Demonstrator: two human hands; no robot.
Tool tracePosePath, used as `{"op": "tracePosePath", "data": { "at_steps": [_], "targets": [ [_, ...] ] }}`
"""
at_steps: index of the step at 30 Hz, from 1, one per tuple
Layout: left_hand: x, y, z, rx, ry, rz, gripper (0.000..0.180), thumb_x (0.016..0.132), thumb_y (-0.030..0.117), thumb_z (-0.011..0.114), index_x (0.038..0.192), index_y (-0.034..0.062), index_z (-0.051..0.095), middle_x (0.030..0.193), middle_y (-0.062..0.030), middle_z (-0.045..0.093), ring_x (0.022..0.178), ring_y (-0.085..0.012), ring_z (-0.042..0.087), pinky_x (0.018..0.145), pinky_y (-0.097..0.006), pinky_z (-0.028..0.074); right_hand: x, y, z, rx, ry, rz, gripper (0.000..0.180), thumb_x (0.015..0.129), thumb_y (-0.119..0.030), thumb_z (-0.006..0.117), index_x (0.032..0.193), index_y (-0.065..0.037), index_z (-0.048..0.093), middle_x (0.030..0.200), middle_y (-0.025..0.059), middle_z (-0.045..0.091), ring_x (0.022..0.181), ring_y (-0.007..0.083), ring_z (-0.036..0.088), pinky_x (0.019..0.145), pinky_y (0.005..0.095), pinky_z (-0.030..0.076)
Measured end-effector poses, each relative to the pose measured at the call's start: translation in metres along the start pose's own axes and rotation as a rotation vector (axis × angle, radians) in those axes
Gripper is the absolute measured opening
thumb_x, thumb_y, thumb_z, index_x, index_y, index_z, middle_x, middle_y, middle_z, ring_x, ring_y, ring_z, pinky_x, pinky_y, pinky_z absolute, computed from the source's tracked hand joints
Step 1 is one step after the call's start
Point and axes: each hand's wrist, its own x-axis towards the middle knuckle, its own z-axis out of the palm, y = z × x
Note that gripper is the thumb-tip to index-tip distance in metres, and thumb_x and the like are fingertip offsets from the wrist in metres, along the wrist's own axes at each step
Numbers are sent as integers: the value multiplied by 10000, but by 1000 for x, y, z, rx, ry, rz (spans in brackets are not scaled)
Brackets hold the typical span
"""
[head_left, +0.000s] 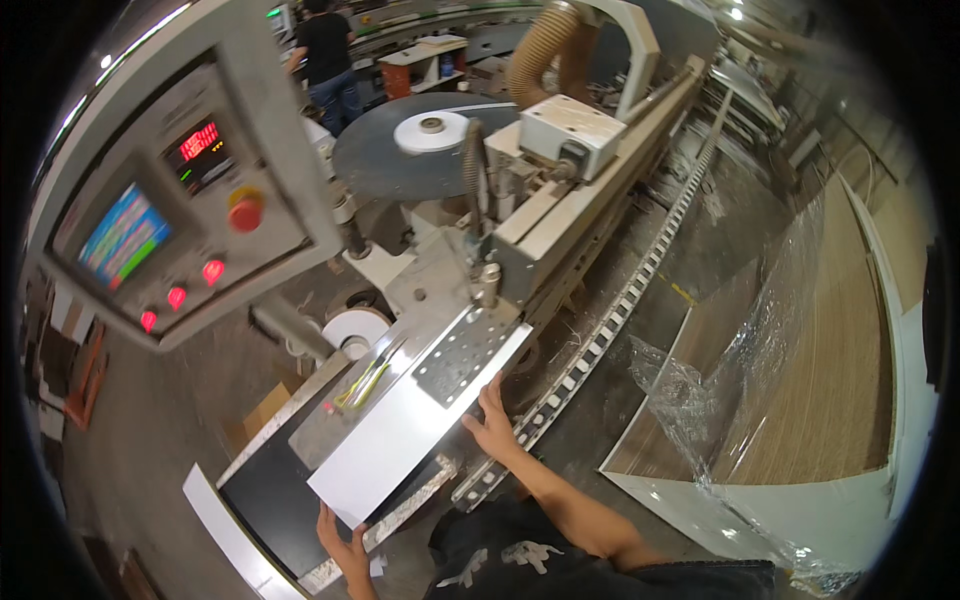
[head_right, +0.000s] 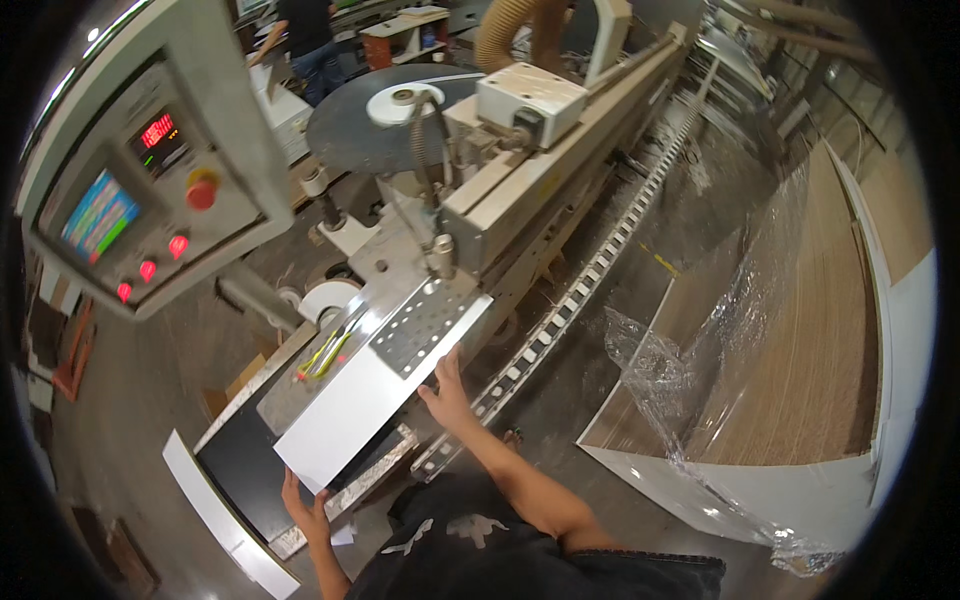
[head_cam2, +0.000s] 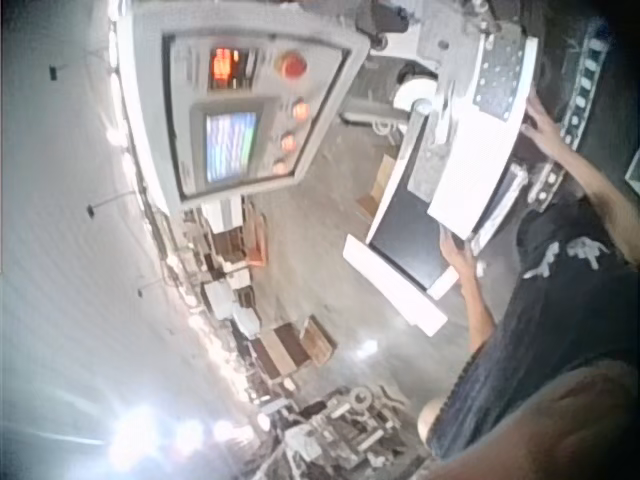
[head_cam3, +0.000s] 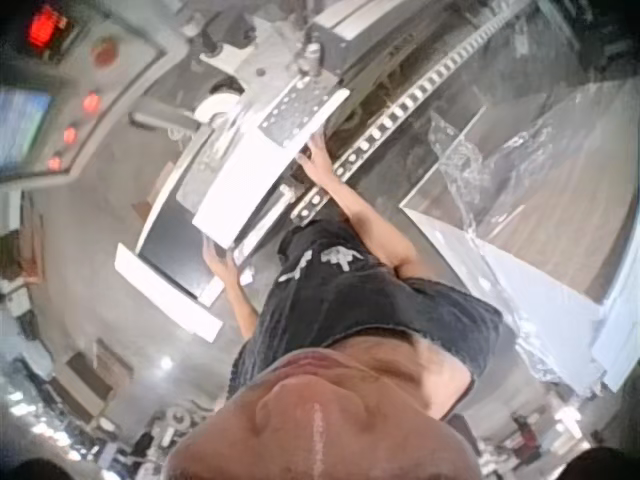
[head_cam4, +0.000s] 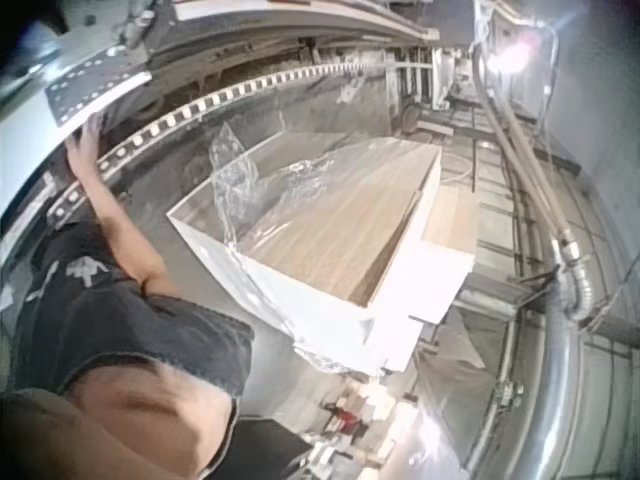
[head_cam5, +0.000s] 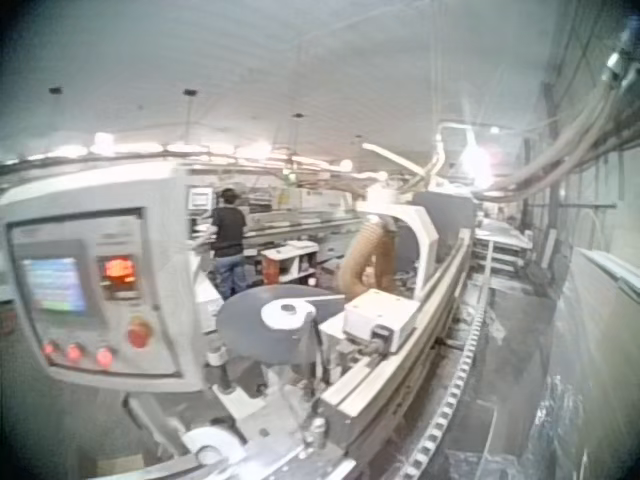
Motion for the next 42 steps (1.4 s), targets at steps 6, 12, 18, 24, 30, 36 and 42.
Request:
{"op": "tracePosePath", "data": {
  "at_steps": [6,12,18,24,30,36,42],
  "targets": [
    [25,19,67,175,40,170,686,854,309,820,1405,1,551,1537,-232,514,1398,-444,451,1162,-551,308,52,12,-78,-72,-14,9,803,997,-154,676,1575,158,214,1702,301,-161,1597,445,-45,1285,467,176],
    [60,73,119,337,76,215,783,893,633,706,1368,19,600,1477,-193,578,1398,-427,461,1191,-582,253,103,9,-185,-132,-119,7,853,1005,-440,680,1600,44,306,1695,241,189,1547,371,294,1244,432,317],
    [80,112,164,363,73,245,777,908,680,656,1257,-10,589,1468,-226,539,1377,-436,459,1160,-608,285,26,-247,-285,-297,364,-584,406,934,-65,684,1331,-122,621,1353,90,658,1240,305,643,1065,421,508],
    [102,119,211,335,-72,194,762,930,517,717,1393,-45,493,1502,-278,456,1417,-489,396,1183,-681,207,-65,-404,-279,-952,442,-1198,389,817,-70,724,1191,-172,691,1137,71,736,977,251,731,882,419,594],
    [108,192,215,163,-128,454,544,973,365,683,1343,-16,564,1503,-281,422,1436,-468,371,1186,-653,247,-144,-461,-263,-1309,441,-1056,372,819,-141,726,1191,-141,697,1101,66,733,951,237,723,852,401,586],
    [64,270,220,-312,-310,777,342,899,80,683,1239,67,645,1381,-164,582,1285,-325,549,1085,-455,438,-206,-478,-253,-1360,514,-978,383,822,-213,728,1190,-111,703,1065,61,730,925,223,715,822,383,578],
    [-44,509,108,-803,-497,739,328,908,-13,663,1229,49,632,1315,-148,617,1264,-316,581,1092,-410,454,-291,-467,-266,-1232,644,-942,419,824,-284,730,1190,-81,709,1029,56,726,900,208,707,791,365,570]
  ]
}}
